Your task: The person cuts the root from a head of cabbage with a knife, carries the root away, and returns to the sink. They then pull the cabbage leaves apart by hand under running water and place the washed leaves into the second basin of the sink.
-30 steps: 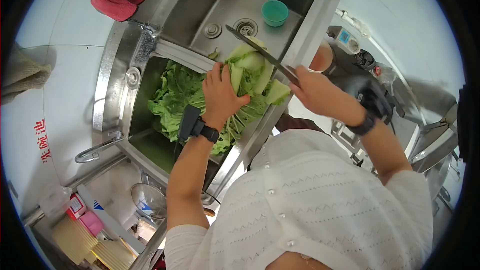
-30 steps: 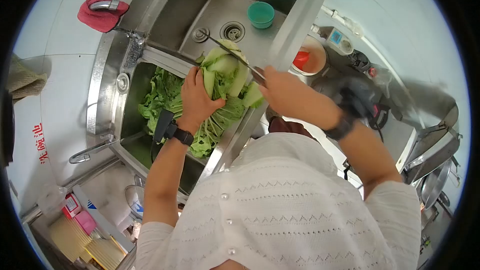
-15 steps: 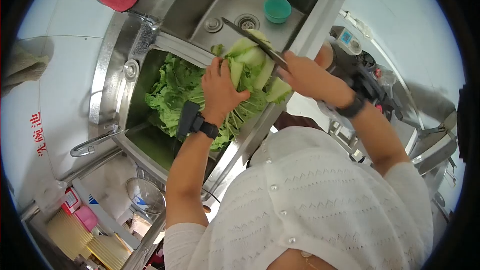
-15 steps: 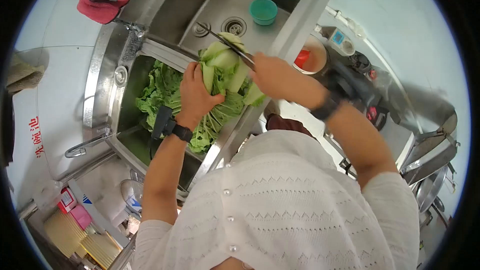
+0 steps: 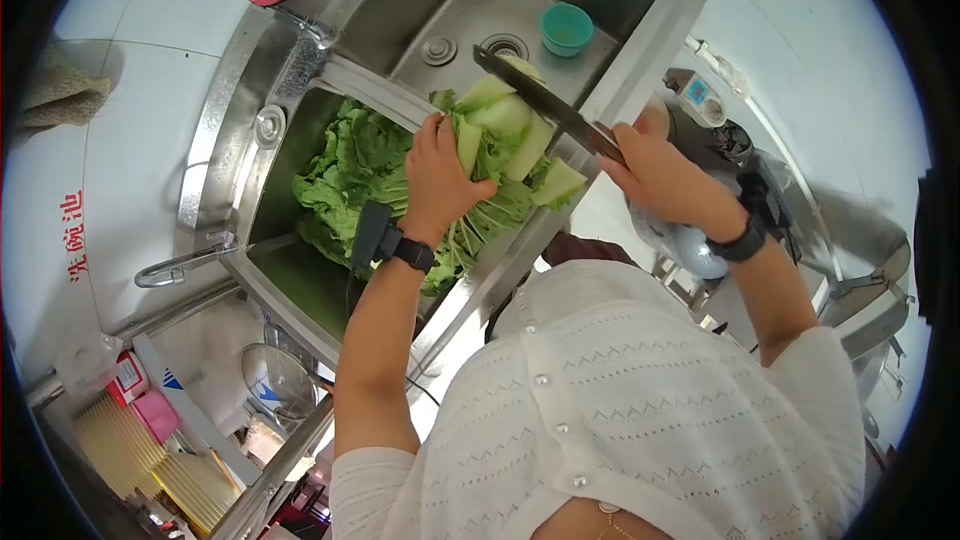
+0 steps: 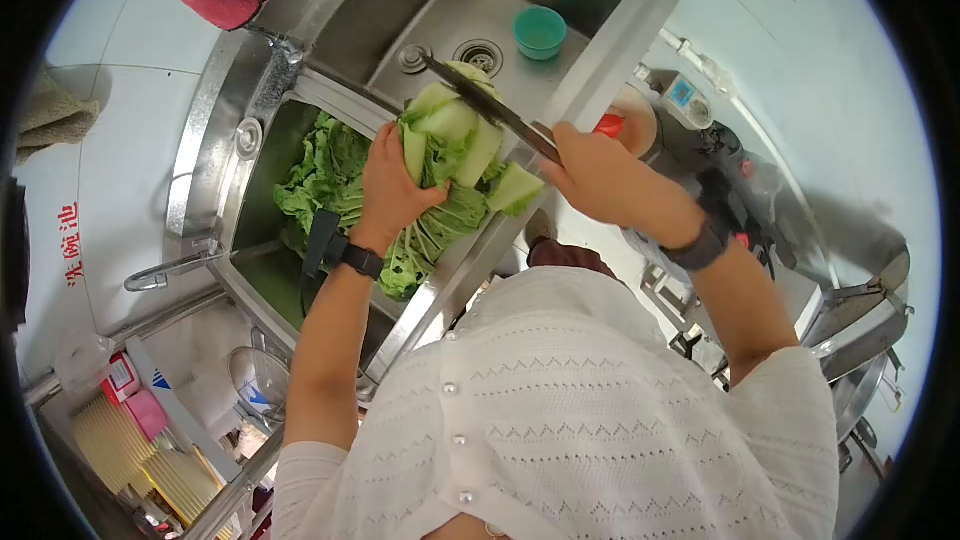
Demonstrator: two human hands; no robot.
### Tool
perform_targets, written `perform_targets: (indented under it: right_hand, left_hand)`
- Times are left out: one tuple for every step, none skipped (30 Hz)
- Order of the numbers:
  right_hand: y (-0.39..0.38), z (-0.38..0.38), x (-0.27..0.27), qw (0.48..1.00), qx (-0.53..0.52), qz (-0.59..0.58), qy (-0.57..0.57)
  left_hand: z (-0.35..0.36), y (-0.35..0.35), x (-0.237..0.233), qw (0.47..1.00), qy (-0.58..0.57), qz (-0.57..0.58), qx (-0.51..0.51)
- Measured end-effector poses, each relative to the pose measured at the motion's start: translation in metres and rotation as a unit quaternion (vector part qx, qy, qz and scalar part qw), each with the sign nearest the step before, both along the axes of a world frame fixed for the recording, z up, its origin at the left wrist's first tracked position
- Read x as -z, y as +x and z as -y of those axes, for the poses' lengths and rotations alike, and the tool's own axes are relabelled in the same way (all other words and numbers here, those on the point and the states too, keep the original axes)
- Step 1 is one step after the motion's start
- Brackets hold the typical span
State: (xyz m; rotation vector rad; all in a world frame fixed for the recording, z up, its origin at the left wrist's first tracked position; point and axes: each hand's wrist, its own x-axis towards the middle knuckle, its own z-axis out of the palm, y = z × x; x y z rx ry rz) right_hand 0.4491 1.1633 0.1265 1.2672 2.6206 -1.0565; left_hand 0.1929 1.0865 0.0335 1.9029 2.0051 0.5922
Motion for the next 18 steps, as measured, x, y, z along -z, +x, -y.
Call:
perform_targets:
  right_hand:
    - [0.006, 0.007, 0.001, 1.000, 0.014, -0.005, -0.017]
    - [0.011, 0.012, -0.004, 0.998, 0.040, 0.012, -0.052]
    - [0.011, 0.011, -0.001, 0.998, 0.041, 0.011, -0.050]
    - [0.008, 0.010, 0.005, 0.999, 0.034, 0.013, -0.038]
    - [0.005, 0.009, 0.012, 0.999, 0.029, 0.015, -0.025]
    - [-0.007, 0.002, 0.018, 1.000, 0.019, 0.013, -0.017]
    - [-0.022, -0.008, 0.025, 1.000, 0.008, 0.011, -0.009]
    - [-0.034, -0.016, 0.032, 1.000, 0.007, -0.006, -0.007]
    - [-0.043, -0.025, 0.036, 1.000, 0.006, -0.023, -0.004]
    - [-0.047, -0.031, 0.037, 1.000, 0.010, -0.026, -0.005]
    - [-0.049, -0.036, 0.038, 0.999, 0.001, -0.003, -0.032]
    - [-0.050, -0.038, 0.034, 0.998, -0.010, 0.022, -0.058]
    - [-0.046, -0.036, 0.027, 0.998, -0.010, 0.023, -0.059]
    - [-0.037, -0.034, 0.017, 0.996, 0.002, 0.027, -0.083]
    - [-0.031, -0.032, 0.010, 0.994, 0.014, 0.031, -0.107]
    - [-0.022, -0.029, 0.012, 0.993, 0.011, 0.033, -0.108]
    - [-0.010, -0.026, 0.015, 0.994, -0.002, 0.029, -0.103]
    - [-0.007, -0.025, 0.011, 0.995, -0.014, 0.022, -0.095]
  left_hand:
    - [0.000, 0.000, 0.001, 1.000, -0.003, -0.008, -0.003]
    - [0.000, 0.000, 0.001, 1.000, -0.004, -0.017, -0.006]
    - [-0.001, 0.000, 0.001, 1.000, -0.002, -0.018, -0.004]
    - [-0.001, 0.000, 0.000, 1.000, -0.010, -0.025, -0.006]
    - [-0.001, 0.002, 0.000, 0.999, -0.017, -0.031, -0.007]
    - [-0.002, 0.003, 0.000, 0.999, -0.016, -0.033, -0.001]
    - [-0.001, 0.004, 0.000, 0.999, -0.012, -0.034, -0.003]
    - [-0.001, 0.004, -0.001, 0.999, -0.007, -0.036, -0.006]
    - [-0.002, 0.003, -0.001, 0.999, -0.005, -0.041, -0.003]
    - [-0.001, 0.004, -0.001, 0.999, -0.002, -0.037, -0.007]
    - [0.000, 0.004, -0.001, 0.999, 0.000, -0.031, -0.011]
    - [-0.001, 0.004, -0.001, 0.999, 0.000, -0.032, -0.009]
    - [0.000, 0.004, -0.002, 1.000, 0.010, -0.019, -0.004]
    - [0.001, 0.004, -0.001, 1.000, 0.020, -0.005, -0.002]
    - [0.001, 0.003, 0.001, 1.000, 0.020, -0.003, -0.007]
    - [0.001, 0.002, 0.004, 0.999, 0.031, -0.003, -0.008]
    - [0.002, 0.001, 0.005, 0.999, 0.040, -0.004, -0.008]
    - [0.002, 0.001, 0.003, 0.999, 0.040, -0.004, -0.008]
